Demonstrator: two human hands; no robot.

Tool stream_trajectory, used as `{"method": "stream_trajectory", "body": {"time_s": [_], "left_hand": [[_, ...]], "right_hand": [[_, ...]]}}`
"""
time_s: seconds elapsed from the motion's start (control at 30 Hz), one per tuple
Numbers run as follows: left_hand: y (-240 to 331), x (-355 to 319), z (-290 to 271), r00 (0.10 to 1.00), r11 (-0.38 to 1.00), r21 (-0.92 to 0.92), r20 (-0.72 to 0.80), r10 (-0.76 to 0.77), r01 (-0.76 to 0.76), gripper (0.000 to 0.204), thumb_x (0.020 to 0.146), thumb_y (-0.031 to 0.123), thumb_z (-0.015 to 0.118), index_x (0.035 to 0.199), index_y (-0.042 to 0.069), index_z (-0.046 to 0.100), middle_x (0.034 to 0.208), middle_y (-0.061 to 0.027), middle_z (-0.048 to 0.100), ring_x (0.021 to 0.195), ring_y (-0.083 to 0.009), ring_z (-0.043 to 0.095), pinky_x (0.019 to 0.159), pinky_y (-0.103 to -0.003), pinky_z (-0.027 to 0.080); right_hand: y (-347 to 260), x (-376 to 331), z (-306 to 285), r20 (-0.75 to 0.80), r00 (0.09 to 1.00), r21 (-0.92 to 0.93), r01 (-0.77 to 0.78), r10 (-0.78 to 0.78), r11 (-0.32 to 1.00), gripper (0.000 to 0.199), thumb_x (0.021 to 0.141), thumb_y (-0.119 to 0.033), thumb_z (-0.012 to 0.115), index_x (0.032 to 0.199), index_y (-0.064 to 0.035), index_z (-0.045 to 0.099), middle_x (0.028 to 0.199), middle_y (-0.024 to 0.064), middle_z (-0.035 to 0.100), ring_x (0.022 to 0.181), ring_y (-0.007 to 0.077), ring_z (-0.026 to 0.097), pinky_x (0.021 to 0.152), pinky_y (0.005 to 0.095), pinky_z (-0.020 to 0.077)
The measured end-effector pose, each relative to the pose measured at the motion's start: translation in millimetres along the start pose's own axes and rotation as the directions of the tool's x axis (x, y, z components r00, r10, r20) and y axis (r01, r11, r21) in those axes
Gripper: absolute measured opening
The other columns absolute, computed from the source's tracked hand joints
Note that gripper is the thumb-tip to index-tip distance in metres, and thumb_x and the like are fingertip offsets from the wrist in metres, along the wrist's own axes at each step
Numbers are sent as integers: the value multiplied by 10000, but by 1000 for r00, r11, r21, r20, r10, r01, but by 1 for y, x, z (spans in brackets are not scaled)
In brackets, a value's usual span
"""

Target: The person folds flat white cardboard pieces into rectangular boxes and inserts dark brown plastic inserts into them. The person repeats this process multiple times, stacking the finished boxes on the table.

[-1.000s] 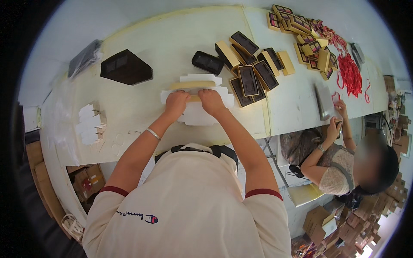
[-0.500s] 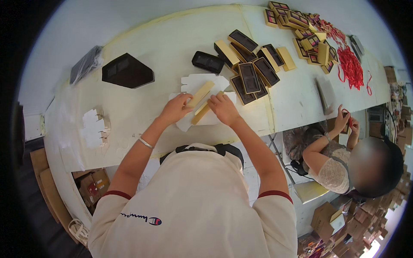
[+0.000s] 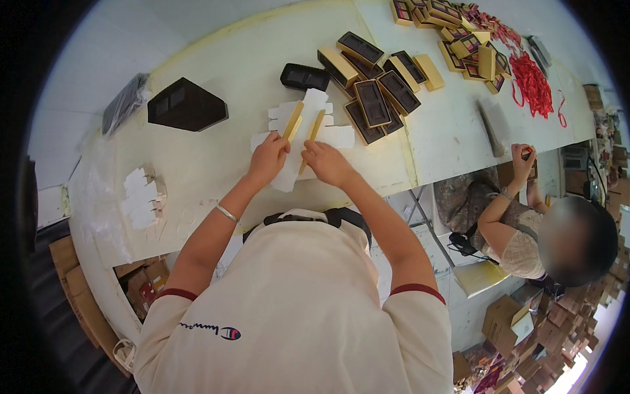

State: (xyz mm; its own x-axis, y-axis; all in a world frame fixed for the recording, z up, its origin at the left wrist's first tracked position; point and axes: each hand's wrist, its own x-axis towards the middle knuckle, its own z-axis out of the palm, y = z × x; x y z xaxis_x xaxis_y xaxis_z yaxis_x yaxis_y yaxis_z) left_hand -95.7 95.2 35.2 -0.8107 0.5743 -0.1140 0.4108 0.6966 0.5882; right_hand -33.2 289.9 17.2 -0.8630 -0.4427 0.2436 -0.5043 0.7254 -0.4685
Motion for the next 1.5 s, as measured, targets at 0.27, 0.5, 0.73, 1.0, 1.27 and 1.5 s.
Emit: {"method": "stream_trajectory", "body": {"time_s": [0.27, 0.5, 0.73, 1.0, 1.27, 1.5], "left_hand": [[-20, -20, -15, 947, 971, -91, 217, 236, -221, 347, 718, 144, 717, 1048, 88, 623, 1028, -82, 513, 988, -272, 524, 821, -376, 463], [-11, -2, -9, 849, 819, 248, 27, 528, -517, 428, 630, 261, 771, 995, 87, 629, 1062, -36, 546, 1030, -222, 495, 847, -357, 442], [-1, -3, 22, 985, 975, -185, 101, 141, -121, 174, 743, 186, 701, 827, 58, 618, 931, -47, 605, 874, -269, 606, 727, -380, 498], [-14, -15, 29, 978, 958, -204, -94, 186, -202, 107, 793, 111, 645, 863, 33, 661, 879, -74, 618, 784, -279, 612, 681, -372, 490], [-9, -16, 28, 996, 960, -263, -42, 85, -93, 114, 793, 142, 654, 850, 45, 670, 845, -97, 601, 773, -303, 596, 668, -383, 477], [-29, -9, 33, 996, 793, -607, 90, 8, 49, 181, 860, 170, 610, 887, -5, 650, 841, -130, 588, 764, -265, 606, 660, -347, 475]], "right_hand": [[7, -5, -6, 54, 998, 24, 31, -33, 999, 217, 675, -119, 705, 858, -44, 617, 1041, 108, 554, 959, 292, 538, 862, 395, 431], [-7, 2, 23, -106, 977, 241, -155, 185, 958, 102, 698, -18, 629, 787, 1, 585, 956, 132, 526, 882, 315, 538, 766, 390, 469], [-10, 15, 19, -9, 957, 283, -277, 291, 918, 357, 704, 49, 593, 1029, -14, 458, 972, 175, 505, 905, 392, 538, 759, 441, 461], [-27, 9, -9, 125, 966, 356, -257, 227, 898, 698, 681, 74, 576, 1332, -55, 360, 1261, 199, 458, 1124, 368, 485, 892, 416, 436], [-25, -21, -6, 102, 995, 23, 4, -6, 1000, 686, 717, -24, 599, 1366, -48, 377, 1426, 147, 366, 1245, 315, 412, 1008, 410, 357], [-11, -8, 18, -226, 970, 208, -39, 87, 977, 307, 719, -16, 650, 1019, -1, 588, 1096, 129, 581, 975, 314, 547, 830, 394, 458]]}}
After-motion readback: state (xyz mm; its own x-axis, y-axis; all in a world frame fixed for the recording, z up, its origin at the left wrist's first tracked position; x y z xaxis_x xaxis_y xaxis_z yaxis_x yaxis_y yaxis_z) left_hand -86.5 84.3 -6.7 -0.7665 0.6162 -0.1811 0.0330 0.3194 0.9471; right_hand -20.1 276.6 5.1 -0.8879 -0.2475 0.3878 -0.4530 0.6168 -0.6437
